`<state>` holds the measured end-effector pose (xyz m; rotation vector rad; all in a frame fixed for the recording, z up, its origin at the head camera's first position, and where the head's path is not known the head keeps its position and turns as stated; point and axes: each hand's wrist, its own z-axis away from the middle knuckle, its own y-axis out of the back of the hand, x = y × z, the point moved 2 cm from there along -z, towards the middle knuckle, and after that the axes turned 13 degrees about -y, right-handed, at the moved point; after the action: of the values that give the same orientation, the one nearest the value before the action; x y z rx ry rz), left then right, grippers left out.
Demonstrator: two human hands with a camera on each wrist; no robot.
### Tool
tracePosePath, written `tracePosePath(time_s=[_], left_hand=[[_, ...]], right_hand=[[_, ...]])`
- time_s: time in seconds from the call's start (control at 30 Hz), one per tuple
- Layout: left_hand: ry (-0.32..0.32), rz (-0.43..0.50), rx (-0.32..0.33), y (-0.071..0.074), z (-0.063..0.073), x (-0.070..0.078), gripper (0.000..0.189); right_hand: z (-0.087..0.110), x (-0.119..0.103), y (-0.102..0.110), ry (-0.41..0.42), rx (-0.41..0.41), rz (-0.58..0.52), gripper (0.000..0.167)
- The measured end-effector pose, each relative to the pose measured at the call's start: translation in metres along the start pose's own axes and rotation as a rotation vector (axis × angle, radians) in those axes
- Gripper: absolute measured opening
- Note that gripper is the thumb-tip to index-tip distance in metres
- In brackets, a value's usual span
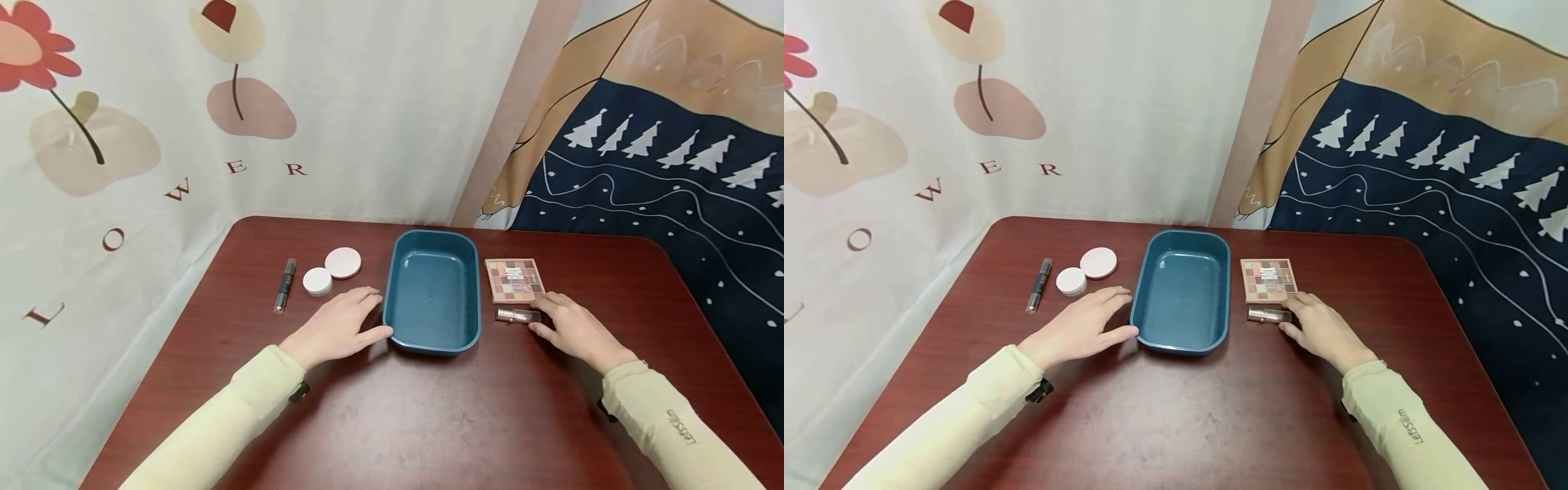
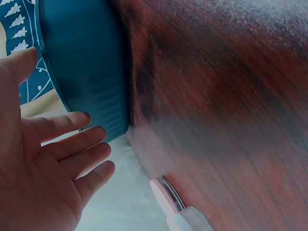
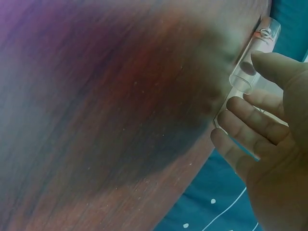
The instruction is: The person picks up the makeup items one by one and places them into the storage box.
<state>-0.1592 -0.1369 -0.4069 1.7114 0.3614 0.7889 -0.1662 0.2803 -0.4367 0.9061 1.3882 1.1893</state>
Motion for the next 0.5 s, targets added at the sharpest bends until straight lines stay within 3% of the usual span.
tracePosePath(time_s=[0.33,0.5], left_hand=[[-0.015,0.011,0.004,-0.0031,-0.0049,-0.0001,0.058],[0.01,0.018,-0.015,-0.0025,-0.0054,0.0007,0.062]], right_hand=[[-0.0013,-0.0023,-0.0009,0.022,0.012,-0.011,0.041],[-0.0023,-0.002,-0.0008,0.031,0.015,-0.017,0.039]])
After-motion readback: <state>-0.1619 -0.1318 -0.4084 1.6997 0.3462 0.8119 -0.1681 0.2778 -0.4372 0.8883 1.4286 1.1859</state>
